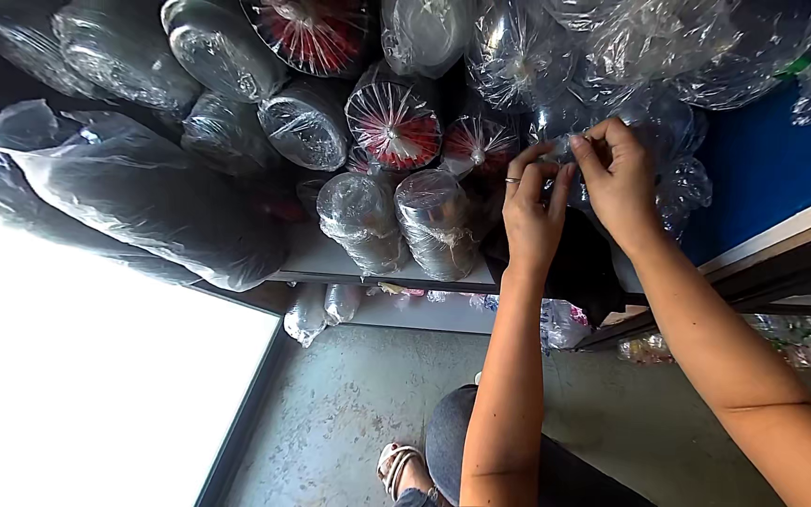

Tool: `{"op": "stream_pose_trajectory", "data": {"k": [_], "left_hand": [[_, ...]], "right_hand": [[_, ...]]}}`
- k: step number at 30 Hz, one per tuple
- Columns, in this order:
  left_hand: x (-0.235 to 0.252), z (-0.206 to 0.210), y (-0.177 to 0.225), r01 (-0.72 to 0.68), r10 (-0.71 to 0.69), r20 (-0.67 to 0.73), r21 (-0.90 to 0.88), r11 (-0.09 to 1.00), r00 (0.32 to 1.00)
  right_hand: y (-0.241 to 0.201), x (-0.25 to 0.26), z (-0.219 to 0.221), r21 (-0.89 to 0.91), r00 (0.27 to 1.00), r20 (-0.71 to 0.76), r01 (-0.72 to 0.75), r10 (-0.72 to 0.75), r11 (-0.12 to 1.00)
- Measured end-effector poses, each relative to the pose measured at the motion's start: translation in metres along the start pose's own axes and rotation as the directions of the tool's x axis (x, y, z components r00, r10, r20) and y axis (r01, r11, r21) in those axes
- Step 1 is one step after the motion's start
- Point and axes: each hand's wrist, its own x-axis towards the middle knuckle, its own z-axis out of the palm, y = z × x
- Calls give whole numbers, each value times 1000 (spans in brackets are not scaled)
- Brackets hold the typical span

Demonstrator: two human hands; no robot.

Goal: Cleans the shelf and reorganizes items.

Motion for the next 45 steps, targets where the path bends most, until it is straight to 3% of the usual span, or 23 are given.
{"op": "stream_pose_trajectory", "data": {"k": [4,8,13,17,20,24,26,30,36,39,45], "left_hand": [[0,-5,-8,-163,159,86,45,986,983],[3,-6,-12,-235,222,127,98,967,967],[-4,7,-10,-45,11,126,271,961,992],[-4,9,-4,35,-83,158,285,958,984],[-3,4,-2,120,-155,200,176,977,967],[2,-7,-11,324,-294,204,-139,936,934],[4,-9,-13,375,-358,123,-173,911,926],[7,-12,-8,470,-470,25,-27,882,882],[10,-10,0,468,-464,61,-108,877,884],[10,-9,-1,394,-389,64,-109,913,919],[7,-4,-3,222,-218,54,-70,973,974]], "right_hand": [[0,5,1,-96,992,-8,127,-128,987],[2,9,0,-100,991,0,133,-134,986],[0,6,-2,-98,977,-27,208,-212,973],[8,3,-7,-42,943,7,333,-333,942],[16,6,-8,141,930,53,353,-363,925],[27,11,-4,393,954,108,217,-279,893],[28,13,-6,320,959,147,188,-244,929],[27,15,-12,149,938,236,222,-252,964],[27,12,-14,95,900,246,347,-360,933],[22,14,-12,39,906,283,318,-316,947],[14,15,-8,-4,928,211,316,-308,949]]}}
